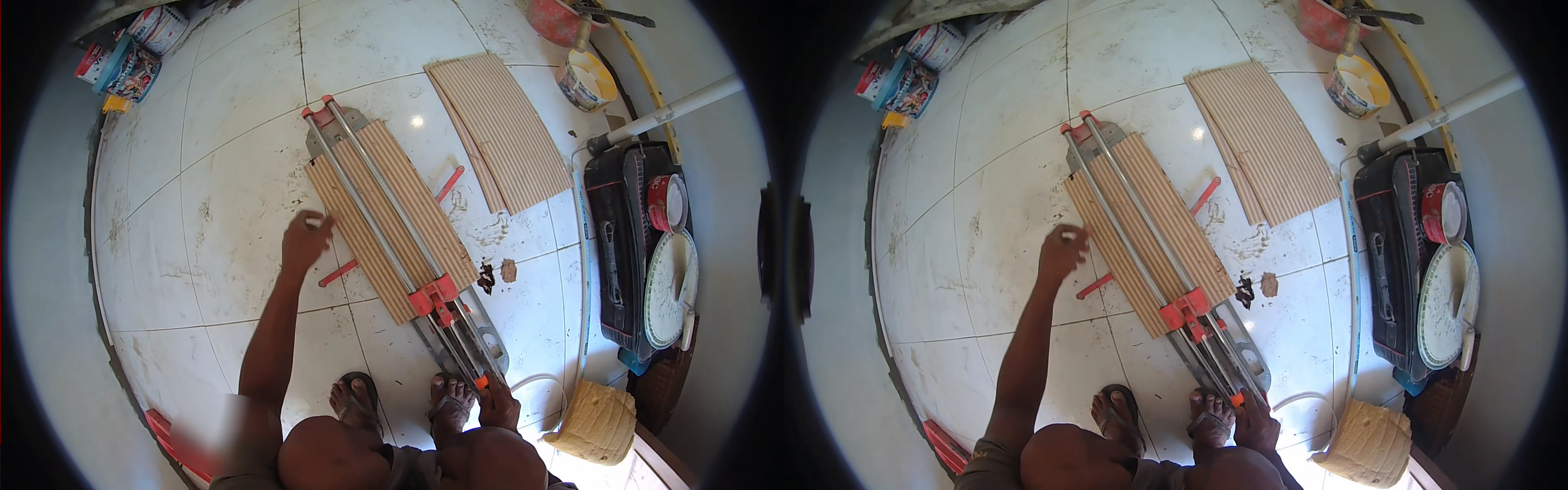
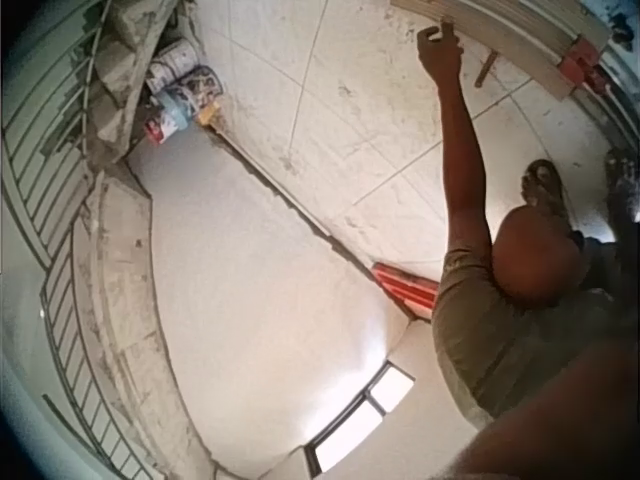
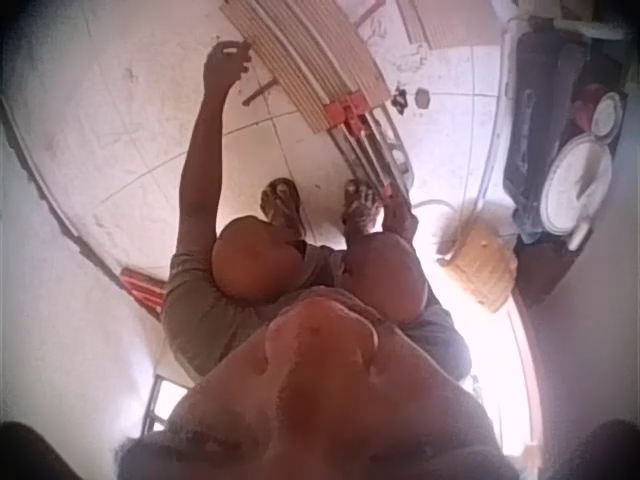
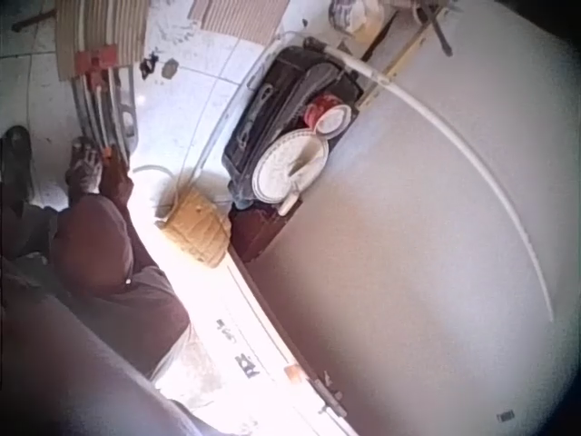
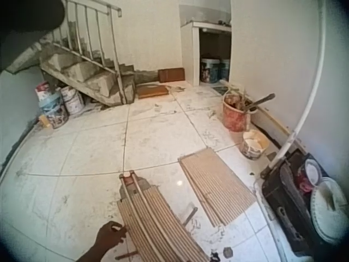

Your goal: Measure and cut floor tiles using a manual tile cutter.

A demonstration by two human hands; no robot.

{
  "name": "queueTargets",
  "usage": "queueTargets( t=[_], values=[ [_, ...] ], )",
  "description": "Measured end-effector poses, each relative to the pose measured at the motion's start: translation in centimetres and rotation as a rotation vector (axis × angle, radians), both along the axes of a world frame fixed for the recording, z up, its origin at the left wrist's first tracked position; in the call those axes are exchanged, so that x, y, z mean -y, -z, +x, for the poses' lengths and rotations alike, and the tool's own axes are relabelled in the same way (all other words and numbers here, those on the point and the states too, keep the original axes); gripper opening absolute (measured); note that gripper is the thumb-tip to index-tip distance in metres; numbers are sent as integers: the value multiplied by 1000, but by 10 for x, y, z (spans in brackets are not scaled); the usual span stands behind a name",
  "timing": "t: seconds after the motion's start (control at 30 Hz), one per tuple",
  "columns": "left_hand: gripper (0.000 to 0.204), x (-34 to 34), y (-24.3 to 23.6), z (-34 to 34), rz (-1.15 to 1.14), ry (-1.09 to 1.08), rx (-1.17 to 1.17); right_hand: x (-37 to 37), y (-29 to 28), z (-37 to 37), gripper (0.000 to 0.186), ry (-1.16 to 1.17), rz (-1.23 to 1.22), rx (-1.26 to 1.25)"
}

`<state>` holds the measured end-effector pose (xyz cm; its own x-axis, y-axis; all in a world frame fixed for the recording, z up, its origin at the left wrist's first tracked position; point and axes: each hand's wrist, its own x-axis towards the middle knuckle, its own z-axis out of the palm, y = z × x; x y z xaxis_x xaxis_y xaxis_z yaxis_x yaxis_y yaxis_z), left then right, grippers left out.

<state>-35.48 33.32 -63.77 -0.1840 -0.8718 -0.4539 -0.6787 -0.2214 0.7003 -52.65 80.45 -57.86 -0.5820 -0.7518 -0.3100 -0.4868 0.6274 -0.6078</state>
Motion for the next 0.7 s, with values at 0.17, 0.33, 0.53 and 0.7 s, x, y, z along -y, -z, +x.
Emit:
queueTargets(
  t=[0.17, 0.33, 0.53, 0.7],
  values=[
    [56, 75, 44, -25, 112, -318, -338, 8, -7, 1, 31, 42, -4, 38],
    [45, 101, 88, -14, 123, -425, -470, 18, -15, 5, 30, 62, 30, 58],
    [37, 88, 85, -31, 122, -532, -580, 8, -6, 1, 29, 45, -16, 7],
    [32, 91, 81, -23, 130, -547, -610, 10, -6, 2, 30, 36, -15, 24]
  ],
)
